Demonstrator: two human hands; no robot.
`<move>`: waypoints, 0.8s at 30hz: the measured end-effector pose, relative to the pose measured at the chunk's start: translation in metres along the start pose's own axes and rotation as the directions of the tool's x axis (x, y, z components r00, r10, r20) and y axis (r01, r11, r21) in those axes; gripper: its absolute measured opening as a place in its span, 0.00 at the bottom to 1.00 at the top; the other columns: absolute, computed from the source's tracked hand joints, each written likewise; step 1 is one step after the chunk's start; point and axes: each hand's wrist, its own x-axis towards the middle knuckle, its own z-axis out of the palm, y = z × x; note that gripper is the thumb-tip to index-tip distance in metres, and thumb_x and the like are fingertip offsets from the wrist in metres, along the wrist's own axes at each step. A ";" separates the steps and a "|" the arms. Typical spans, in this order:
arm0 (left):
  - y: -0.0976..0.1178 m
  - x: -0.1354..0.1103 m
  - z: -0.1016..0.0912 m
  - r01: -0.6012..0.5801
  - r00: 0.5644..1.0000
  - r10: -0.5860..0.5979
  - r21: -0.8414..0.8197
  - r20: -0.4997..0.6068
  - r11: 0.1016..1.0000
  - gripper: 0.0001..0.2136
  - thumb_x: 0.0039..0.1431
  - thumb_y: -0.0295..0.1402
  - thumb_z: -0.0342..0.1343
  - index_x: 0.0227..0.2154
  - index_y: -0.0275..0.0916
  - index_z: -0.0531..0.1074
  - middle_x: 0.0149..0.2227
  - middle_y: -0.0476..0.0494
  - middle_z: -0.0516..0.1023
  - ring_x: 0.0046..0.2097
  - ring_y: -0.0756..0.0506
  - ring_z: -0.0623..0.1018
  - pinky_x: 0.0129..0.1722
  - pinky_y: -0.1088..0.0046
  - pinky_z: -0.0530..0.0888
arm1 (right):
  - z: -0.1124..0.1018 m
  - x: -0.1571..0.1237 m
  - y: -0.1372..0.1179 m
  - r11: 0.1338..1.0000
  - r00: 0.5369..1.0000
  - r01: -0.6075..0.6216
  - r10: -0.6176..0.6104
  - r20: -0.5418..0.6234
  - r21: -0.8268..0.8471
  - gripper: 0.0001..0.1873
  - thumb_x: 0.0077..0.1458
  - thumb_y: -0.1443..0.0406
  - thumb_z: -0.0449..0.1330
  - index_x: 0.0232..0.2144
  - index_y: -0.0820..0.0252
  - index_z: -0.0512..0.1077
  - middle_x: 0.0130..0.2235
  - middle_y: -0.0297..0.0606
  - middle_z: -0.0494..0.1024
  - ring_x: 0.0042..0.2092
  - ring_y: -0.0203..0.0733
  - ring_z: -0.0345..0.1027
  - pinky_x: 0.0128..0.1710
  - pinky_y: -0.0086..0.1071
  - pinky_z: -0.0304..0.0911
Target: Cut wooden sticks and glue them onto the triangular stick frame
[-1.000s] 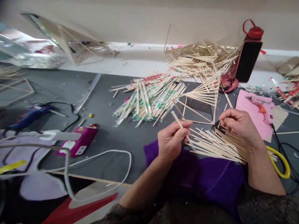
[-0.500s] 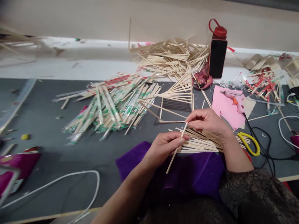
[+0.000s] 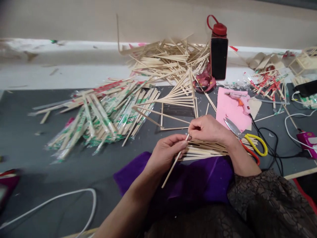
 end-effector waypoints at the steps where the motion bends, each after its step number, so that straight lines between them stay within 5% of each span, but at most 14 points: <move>1: 0.000 0.000 0.001 0.007 1.000 -0.007 0.002 -0.005 1.000 0.19 0.40 0.42 0.70 0.33 0.34 0.77 0.16 0.55 0.67 0.17 0.56 0.62 0.17 0.81 0.56 | 0.001 0.000 0.000 0.996 0.999 0.028 -0.029 -0.016 -0.084 0.08 0.47 0.70 0.54 0.21 0.63 0.72 0.23 0.32 0.72 0.26 0.32 0.62 0.26 0.26 0.52; 7: 0.002 -0.001 0.004 0.021 0.998 -0.021 -0.005 -0.052 1.000 0.20 0.37 0.42 0.70 0.32 0.34 0.76 0.16 0.54 0.69 0.17 0.56 0.62 0.16 0.82 0.56 | 0.009 -0.001 -0.002 0.910 0.986 0.116 -0.154 -0.064 -0.399 0.09 0.48 0.72 0.53 0.20 0.62 0.71 0.24 0.35 0.72 0.27 0.34 0.60 0.27 0.29 0.50; 17: 0.002 -0.001 0.002 -0.059 0.998 0.060 0.014 -0.037 0.998 0.17 0.39 0.39 0.69 0.31 0.34 0.77 0.18 0.53 0.70 0.18 0.56 0.63 0.18 0.81 0.57 | 0.017 0.007 -0.005 0.946 0.972 -0.018 -0.060 -0.229 -0.322 0.09 0.50 0.72 0.51 0.21 0.60 0.66 0.24 0.34 0.71 0.27 0.35 0.62 0.28 0.29 0.52; 24: 0.004 -0.005 0.007 -0.058 0.998 0.058 0.072 0.001 0.996 0.15 0.41 0.40 0.68 0.31 0.34 0.78 0.19 0.52 0.70 0.20 0.55 0.64 0.19 0.80 0.59 | -0.030 -0.028 -0.033 0.937 0.861 -0.080 -0.107 -0.498 -0.340 0.09 0.49 0.69 0.51 0.19 0.59 0.63 0.20 0.31 0.67 0.23 0.33 0.59 0.26 0.28 0.51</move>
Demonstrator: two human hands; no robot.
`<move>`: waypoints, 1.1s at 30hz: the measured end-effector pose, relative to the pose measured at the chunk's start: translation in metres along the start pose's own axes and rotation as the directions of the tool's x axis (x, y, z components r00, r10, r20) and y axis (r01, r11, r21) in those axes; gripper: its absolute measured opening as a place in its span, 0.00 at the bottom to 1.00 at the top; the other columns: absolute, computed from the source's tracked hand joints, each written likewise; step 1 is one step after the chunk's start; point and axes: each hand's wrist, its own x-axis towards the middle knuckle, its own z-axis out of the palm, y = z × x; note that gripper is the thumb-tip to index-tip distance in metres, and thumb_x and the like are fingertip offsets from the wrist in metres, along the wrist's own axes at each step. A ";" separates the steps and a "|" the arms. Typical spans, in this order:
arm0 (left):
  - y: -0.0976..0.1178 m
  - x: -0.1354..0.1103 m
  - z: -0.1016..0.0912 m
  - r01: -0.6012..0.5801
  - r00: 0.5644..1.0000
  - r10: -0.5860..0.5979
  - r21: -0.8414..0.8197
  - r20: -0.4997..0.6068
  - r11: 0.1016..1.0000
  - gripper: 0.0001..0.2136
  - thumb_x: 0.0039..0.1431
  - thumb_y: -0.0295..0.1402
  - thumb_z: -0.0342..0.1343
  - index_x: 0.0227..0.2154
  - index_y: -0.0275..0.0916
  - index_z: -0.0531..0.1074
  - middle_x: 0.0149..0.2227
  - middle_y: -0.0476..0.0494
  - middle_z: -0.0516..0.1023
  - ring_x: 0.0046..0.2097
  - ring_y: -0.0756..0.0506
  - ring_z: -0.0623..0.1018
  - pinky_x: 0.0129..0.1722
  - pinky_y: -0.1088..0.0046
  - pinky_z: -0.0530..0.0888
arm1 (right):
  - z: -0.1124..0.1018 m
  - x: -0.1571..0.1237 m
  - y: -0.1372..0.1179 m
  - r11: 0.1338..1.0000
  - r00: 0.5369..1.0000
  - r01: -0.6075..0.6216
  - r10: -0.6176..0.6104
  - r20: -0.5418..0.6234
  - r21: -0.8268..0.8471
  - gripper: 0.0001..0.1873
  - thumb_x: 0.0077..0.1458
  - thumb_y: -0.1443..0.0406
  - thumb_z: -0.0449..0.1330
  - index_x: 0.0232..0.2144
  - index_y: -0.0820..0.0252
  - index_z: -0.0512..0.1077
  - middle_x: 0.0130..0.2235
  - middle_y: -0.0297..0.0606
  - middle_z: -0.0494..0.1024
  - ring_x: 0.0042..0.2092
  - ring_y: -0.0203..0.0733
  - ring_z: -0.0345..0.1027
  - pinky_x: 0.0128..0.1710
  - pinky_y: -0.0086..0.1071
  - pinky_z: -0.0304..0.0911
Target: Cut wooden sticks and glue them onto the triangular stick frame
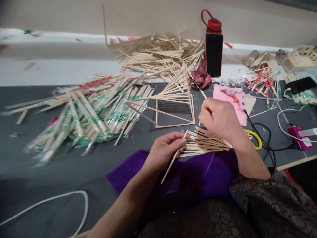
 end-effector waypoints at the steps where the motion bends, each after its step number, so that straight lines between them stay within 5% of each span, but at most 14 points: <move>1: 0.000 0.000 0.000 0.000 1.000 0.000 0.001 -0.005 1.000 0.15 0.41 0.39 0.67 0.31 0.34 0.78 0.19 0.52 0.70 0.20 0.55 0.64 0.19 0.80 0.59 | -0.013 -0.003 0.001 0.999 1.000 -0.007 0.006 -0.012 -0.035 0.09 0.48 0.69 0.52 0.18 0.59 0.63 0.19 0.30 0.66 0.23 0.33 0.58 0.25 0.28 0.50; 7: -0.003 0.001 0.001 -0.029 0.999 0.030 0.017 -0.014 0.999 0.14 0.42 0.38 0.67 0.31 0.34 0.79 0.19 0.52 0.70 0.21 0.55 0.65 0.20 0.81 0.59 | -0.058 -0.048 0.044 0.926 0.973 -0.190 0.222 0.065 -0.327 0.07 0.49 0.66 0.54 0.21 0.58 0.67 0.21 0.32 0.70 0.24 0.36 0.62 0.26 0.30 0.52; 14: -0.006 0.004 -0.001 -0.010 1.000 0.010 -0.001 -0.017 1.000 0.16 0.41 0.39 0.68 0.32 0.34 0.79 0.20 0.51 0.71 0.21 0.55 0.66 0.20 0.82 0.60 | -0.051 -0.110 0.097 0.679 0.798 -0.259 0.551 0.244 -0.687 0.08 0.53 0.59 0.56 0.32 0.56 0.71 0.32 0.36 0.78 0.30 0.42 0.71 0.25 0.31 0.51; 20: -0.007 0.003 -0.005 -0.015 0.999 0.014 -0.040 -0.040 0.999 0.19 0.43 0.43 0.67 0.35 0.35 0.80 0.18 0.51 0.70 0.19 0.55 0.64 0.18 0.82 0.57 | -0.047 -0.124 0.099 0.592 0.821 -0.178 0.529 0.213 -0.786 0.10 0.59 0.60 0.53 0.36 0.57 0.73 0.36 0.40 0.79 0.35 0.48 0.75 0.23 0.32 0.52; 22: -0.004 -0.001 -0.004 -0.056 0.998 0.055 -0.031 -0.036 0.998 0.18 0.44 0.43 0.67 0.35 0.36 0.80 0.19 0.51 0.70 0.19 0.55 0.63 0.19 0.81 0.58 | -0.052 -0.120 0.088 0.623 0.882 -0.167 0.441 0.166 -0.764 0.10 0.59 0.60 0.55 0.34 0.57 0.74 0.35 0.40 0.79 0.33 0.50 0.75 0.22 0.34 0.54; 25: 0.007 -0.010 0.001 -0.110 0.992 0.108 0.025 0.070 0.994 0.14 0.46 0.41 0.66 0.33 0.37 0.81 0.20 0.50 0.71 0.21 0.55 0.63 0.21 0.79 0.59 | -0.054 -0.103 0.055 0.906 0.981 -0.007 0.088 0.173 -0.423 0.09 0.62 0.62 0.54 0.40 0.56 0.74 0.39 0.39 0.80 0.37 0.45 0.76 0.33 0.35 0.65; 27: 0.018 -0.018 0.006 -0.127 0.975 0.112 0.068 0.191 0.990 0.11 0.47 0.39 0.66 0.31 0.37 0.82 0.21 0.49 0.73 0.22 0.54 0.65 0.22 0.78 0.61 | -0.048 -0.085 0.030 0.976 0.968 0.166 -0.135 0.210 -0.138 0.10 0.62 0.65 0.54 0.45 0.56 0.73 0.42 0.40 0.80 0.41 0.42 0.75 0.39 0.33 0.68; 29: 0.029 -0.025 0.009 -0.151 0.950 0.112 0.116 0.291 0.982 0.09 0.49 0.37 0.65 0.30 0.38 0.82 0.23 0.47 0.76 0.23 0.52 0.68 0.24 0.77 0.63 | -0.038 -0.066 0.008 0.949 0.926 0.311 -0.313 0.211 0.046 0.10 0.62 0.66 0.56 0.44 0.54 0.74 0.42 0.39 0.79 0.41 0.40 0.75 0.38 0.31 0.68; 33: 0.048 -0.033 0.000 -0.243 0.915 0.145 0.228 0.376 0.943 0.08 0.54 0.36 0.61 0.32 0.41 0.83 0.25 0.45 0.78 0.27 0.48 0.73 0.27 0.74 0.68 | -0.018 -0.042 -0.011 0.898 0.864 0.385 -0.433 0.258 0.214 0.09 0.63 0.68 0.55 0.38 0.56 0.76 0.36 0.38 0.79 0.37 0.37 0.74 0.35 0.29 0.68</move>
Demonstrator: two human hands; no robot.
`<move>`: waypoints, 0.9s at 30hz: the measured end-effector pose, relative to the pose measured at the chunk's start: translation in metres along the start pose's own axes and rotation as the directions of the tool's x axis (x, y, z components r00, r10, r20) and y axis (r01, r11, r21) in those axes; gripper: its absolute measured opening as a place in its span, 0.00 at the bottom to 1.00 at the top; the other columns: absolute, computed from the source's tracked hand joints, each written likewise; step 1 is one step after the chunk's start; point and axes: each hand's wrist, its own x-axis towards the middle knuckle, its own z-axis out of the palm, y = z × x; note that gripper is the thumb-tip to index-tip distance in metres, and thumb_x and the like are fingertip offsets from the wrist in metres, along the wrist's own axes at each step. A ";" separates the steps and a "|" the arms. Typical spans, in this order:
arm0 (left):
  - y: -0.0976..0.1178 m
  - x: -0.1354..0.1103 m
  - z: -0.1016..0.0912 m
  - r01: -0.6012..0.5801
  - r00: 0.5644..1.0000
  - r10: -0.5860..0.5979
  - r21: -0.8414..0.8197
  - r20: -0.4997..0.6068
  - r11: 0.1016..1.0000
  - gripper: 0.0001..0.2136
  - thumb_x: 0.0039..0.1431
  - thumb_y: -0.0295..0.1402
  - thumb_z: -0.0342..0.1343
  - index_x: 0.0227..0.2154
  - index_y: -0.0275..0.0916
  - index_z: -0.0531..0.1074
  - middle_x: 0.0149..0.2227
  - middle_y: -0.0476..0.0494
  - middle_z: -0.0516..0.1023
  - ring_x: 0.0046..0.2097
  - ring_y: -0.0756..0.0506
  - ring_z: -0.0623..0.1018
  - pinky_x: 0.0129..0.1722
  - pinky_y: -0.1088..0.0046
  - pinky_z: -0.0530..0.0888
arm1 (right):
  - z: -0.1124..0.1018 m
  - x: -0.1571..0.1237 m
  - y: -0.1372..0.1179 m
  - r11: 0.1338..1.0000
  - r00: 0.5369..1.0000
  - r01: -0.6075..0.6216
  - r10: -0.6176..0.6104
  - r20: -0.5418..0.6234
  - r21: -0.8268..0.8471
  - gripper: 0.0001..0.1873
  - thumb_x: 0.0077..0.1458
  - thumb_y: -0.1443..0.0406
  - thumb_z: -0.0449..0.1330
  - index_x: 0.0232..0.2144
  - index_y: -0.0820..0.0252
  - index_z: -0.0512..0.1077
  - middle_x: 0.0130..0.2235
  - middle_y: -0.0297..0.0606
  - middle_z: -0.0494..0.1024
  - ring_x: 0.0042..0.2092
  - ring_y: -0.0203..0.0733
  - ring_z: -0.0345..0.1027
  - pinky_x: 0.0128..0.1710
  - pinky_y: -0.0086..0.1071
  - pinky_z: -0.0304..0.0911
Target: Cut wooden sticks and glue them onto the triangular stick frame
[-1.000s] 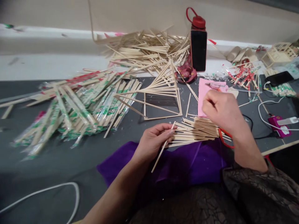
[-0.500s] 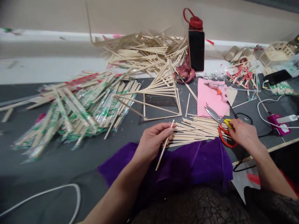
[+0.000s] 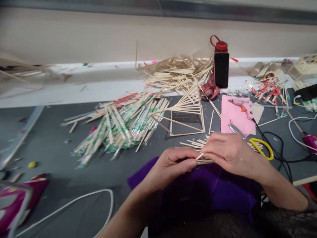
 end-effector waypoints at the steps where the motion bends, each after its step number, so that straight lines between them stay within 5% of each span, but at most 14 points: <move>1: 0.003 -0.001 -0.004 -0.016 1.000 0.016 0.045 0.012 0.999 0.08 0.54 0.36 0.60 0.32 0.41 0.83 0.26 0.44 0.79 0.27 0.47 0.74 0.28 0.74 0.69 | 0.003 0.004 0.000 1.000 1.000 0.005 -0.004 -0.010 0.021 0.09 0.63 0.69 0.56 0.37 0.57 0.76 0.35 0.38 0.79 0.37 0.36 0.73 0.34 0.29 0.68; 9: 0.026 -0.011 -0.028 -0.245 0.966 0.256 0.484 0.044 0.840 0.08 0.58 0.30 0.59 0.37 0.43 0.82 0.25 0.46 0.79 0.27 0.48 0.76 0.30 0.74 0.73 | 0.014 0.024 -0.008 0.983 0.995 0.002 0.016 -0.097 0.182 0.07 0.60 0.72 0.58 0.35 0.59 0.75 0.32 0.36 0.78 0.34 0.34 0.72 0.32 0.27 0.65; 12: 0.039 -0.024 -0.034 -0.328 0.891 0.449 0.597 -0.062 0.733 0.12 0.54 0.28 0.63 0.41 0.48 0.80 0.28 0.49 0.81 0.28 0.49 0.77 0.30 0.75 0.73 | 0.010 0.027 -0.004 0.964 0.985 -0.035 0.078 -0.153 0.263 0.07 0.58 0.73 0.59 0.34 0.57 0.75 0.31 0.34 0.78 0.33 0.34 0.71 0.31 0.28 0.65; 13: 0.042 -0.027 -0.038 -0.338 0.819 0.544 0.615 -0.181 0.713 0.13 0.53 0.28 0.64 0.41 0.50 0.80 0.30 0.49 0.81 0.30 0.48 0.78 0.30 0.74 0.74 | 0.009 0.027 0.000 0.945 0.967 -0.059 0.134 -0.217 0.323 0.07 0.57 0.73 0.60 0.33 0.57 0.75 0.30 0.33 0.77 0.32 0.35 0.70 0.31 0.28 0.65; 14: 0.043 -0.028 -0.044 -0.307 0.674 0.629 0.628 -0.387 0.715 0.12 0.54 0.29 0.63 0.40 0.50 0.80 0.31 0.48 0.81 0.31 0.47 0.78 0.30 0.72 0.74 | 0.009 0.027 0.005 0.917 0.927 -0.074 0.208 -0.311 0.393 0.07 0.56 0.72 0.61 0.33 0.56 0.76 0.30 0.33 0.76 0.32 0.35 0.70 0.30 0.29 0.65; 16: 0.037 -0.024 -0.060 -0.322 0.307 0.708 0.630 -0.636 0.706 0.08 0.56 0.32 0.60 0.37 0.50 0.81 0.28 0.51 0.79 0.28 0.49 0.76 0.26 0.73 0.72 | 0.012 0.026 0.018 0.858 0.780 -0.092 0.377 -0.500 0.505 0.06 0.55 0.71 0.62 0.32 0.54 0.77 0.28 0.32 0.75 0.29 0.36 0.68 0.27 0.30 0.63; 17: 0.031 -0.018 -0.070 -0.320 0.238 0.674 0.599 -0.700 0.734 0.07 0.56 0.32 0.60 0.35 0.49 0.81 0.26 0.53 0.78 0.26 0.51 0.74 0.24 0.75 0.71 | 0.016 0.027 0.025 0.838 0.695 -0.115 0.451 -0.560 0.533 0.06 0.54 0.70 0.62 0.31 0.54 0.77 0.28 0.32 0.74 0.27 0.36 0.66 0.24 0.30 0.61; 18: 0.023 -0.011 -0.080 -0.253 0.223 0.620 0.569 -0.753 0.782 0.06 0.56 0.31 0.60 0.35 0.47 0.81 0.26 0.53 0.79 0.26 0.51 0.75 0.24 0.76 0.70 | 0.020 0.028 0.032 0.825 0.625 -0.159 0.509 -0.591 0.542 0.05 0.54 0.69 0.63 0.31 0.54 0.77 0.27 0.32 0.73 0.25 0.35 0.65 0.22 0.30 0.60; 20: 0.002 0.005 -0.101 -0.044 0.396 0.474 0.499 -0.787 0.865 0.07 0.55 0.33 0.61 0.37 0.43 0.80 0.34 0.49 0.82 0.33 0.49 0.78 0.31 0.75 0.74 | 0.031 0.032 0.043 0.804 0.560 -0.284 0.582 -0.590 0.523 0.04 0.54 0.68 0.63 0.30 0.54 0.77 0.26 0.31 0.73 0.24 0.34 0.64 0.21 0.30 0.59; 23: -0.025 0.023 -0.120 0.037 0.534 0.367 0.455 -0.762 0.890 0.08 0.54 0.34 0.62 0.37 0.43 0.80 0.40 0.47 0.82 0.43 0.46 0.79 0.45 0.70 0.75 | 0.046 0.037 0.053 0.782 0.577 -0.413 0.621 -0.530 0.467 0.03 0.55 0.66 0.62 0.30 0.54 0.77 0.26 0.31 0.73 0.24 0.35 0.65 0.22 0.30 0.61; 27: -0.039 0.032 -0.122 0.067 0.572 0.286 0.391 -0.769 0.918 0.13 0.53 0.36 0.63 0.42 0.42 0.79 0.45 0.44 0.82 0.43 0.44 0.80 0.44 0.68 0.76 | 0.059 0.043 0.060 0.783 0.618 -0.466 0.622 -0.481 0.413 0.04 0.55 0.66 0.61 0.29 0.54 0.76 0.27 0.31 0.75 0.25 0.35 0.66 0.24 0.29 0.63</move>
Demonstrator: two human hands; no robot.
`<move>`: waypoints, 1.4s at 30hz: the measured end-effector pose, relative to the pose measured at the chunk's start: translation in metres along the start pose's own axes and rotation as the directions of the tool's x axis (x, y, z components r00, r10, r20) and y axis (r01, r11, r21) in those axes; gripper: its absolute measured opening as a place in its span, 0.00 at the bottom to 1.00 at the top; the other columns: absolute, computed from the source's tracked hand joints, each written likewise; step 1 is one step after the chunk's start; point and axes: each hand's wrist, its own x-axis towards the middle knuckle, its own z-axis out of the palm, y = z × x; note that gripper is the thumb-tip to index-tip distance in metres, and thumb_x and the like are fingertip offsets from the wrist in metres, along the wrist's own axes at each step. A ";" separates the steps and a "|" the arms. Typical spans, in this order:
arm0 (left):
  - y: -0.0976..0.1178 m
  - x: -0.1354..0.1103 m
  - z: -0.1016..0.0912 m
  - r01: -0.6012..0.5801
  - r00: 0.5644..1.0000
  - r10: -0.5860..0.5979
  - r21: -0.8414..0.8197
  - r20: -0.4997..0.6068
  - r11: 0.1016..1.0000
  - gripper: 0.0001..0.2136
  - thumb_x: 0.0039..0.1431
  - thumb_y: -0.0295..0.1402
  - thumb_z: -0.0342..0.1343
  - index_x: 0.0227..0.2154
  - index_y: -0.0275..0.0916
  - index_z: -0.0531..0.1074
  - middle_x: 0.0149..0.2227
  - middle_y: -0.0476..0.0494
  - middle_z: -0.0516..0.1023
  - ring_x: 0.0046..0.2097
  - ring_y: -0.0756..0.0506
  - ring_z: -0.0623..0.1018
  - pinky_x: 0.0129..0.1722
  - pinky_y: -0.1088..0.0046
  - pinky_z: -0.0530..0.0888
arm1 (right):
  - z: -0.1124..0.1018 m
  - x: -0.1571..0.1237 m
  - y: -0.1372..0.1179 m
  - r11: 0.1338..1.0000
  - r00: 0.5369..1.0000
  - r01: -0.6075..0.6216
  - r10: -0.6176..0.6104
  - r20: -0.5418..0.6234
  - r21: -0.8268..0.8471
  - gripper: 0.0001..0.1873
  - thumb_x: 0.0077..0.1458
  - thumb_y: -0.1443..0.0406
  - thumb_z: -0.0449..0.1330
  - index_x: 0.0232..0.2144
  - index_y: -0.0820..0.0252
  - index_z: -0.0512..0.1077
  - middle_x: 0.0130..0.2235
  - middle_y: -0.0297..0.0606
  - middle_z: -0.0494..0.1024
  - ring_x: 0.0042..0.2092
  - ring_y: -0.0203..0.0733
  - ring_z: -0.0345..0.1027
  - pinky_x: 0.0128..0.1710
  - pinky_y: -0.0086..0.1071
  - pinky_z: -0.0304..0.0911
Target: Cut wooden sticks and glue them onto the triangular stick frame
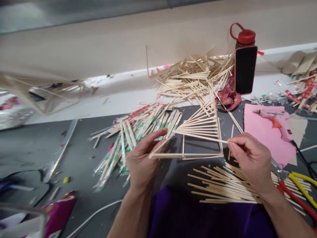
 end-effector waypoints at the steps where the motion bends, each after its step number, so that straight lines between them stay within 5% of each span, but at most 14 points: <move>1: 0.000 -0.001 0.002 0.016 1.000 -0.016 0.002 0.003 1.000 0.14 0.53 0.37 0.63 0.43 0.42 0.79 0.45 0.43 0.82 0.42 0.44 0.81 0.43 0.68 0.77 | 0.002 0.001 0.001 1.000 1.000 0.004 -0.004 0.013 -0.010 0.05 0.55 0.66 0.61 0.29 0.54 0.76 0.27 0.31 0.75 0.25 0.35 0.66 0.25 0.29 0.63; 13: -0.003 -0.008 0.016 0.003 0.992 -0.009 -0.048 -0.129 0.999 0.09 0.52 0.33 0.63 0.38 0.41 0.80 0.39 0.45 0.84 0.40 0.44 0.83 0.44 0.68 0.79 | 0.016 0.000 0.009 1.000 0.998 0.008 -0.008 0.062 0.002 0.06 0.56 0.68 0.60 0.28 0.55 0.75 0.26 0.31 0.74 0.25 0.34 0.65 0.24 0.28 0.61; 32: 0.005 -0.010 0.015 -0.030 0.992 0.035 0.039 -0.123 0.999 0.07 0.55 0.33 0.62 0.37 0.42 0.80 0.38 0.47 0.84 0.37 0.47 0.82 0.37 0.74 0.77 | 0.024 0.003 0.018 0.999 0.998 -0.022 0.019 0.067 0.049 0.06 0.54 0.67 0.61 0.28 0.57 0.78 0.25 0.31 0.77 0.26 0.34 0.68 0.26 0.28 0.63; 42: 0.005 -0.010 0.016 -0.217 0.957 0.252 0.218 -0.147 0.951 0.08 0.55 0.33 0.63 0.39 0.43 0.81 0.39 0.47 0.84 0.38 0.47 0.82 0.38 0.73 0.76 | 0.033 0.006 0.027 0.998 0.999 -0.040 0.039 0.034 0.041 0.06 0.53 0.67 0.61 0.28 0.58 0.78 0.26 0.33 0.78 0.27 0.36 0.69 0.28 0.29 0.64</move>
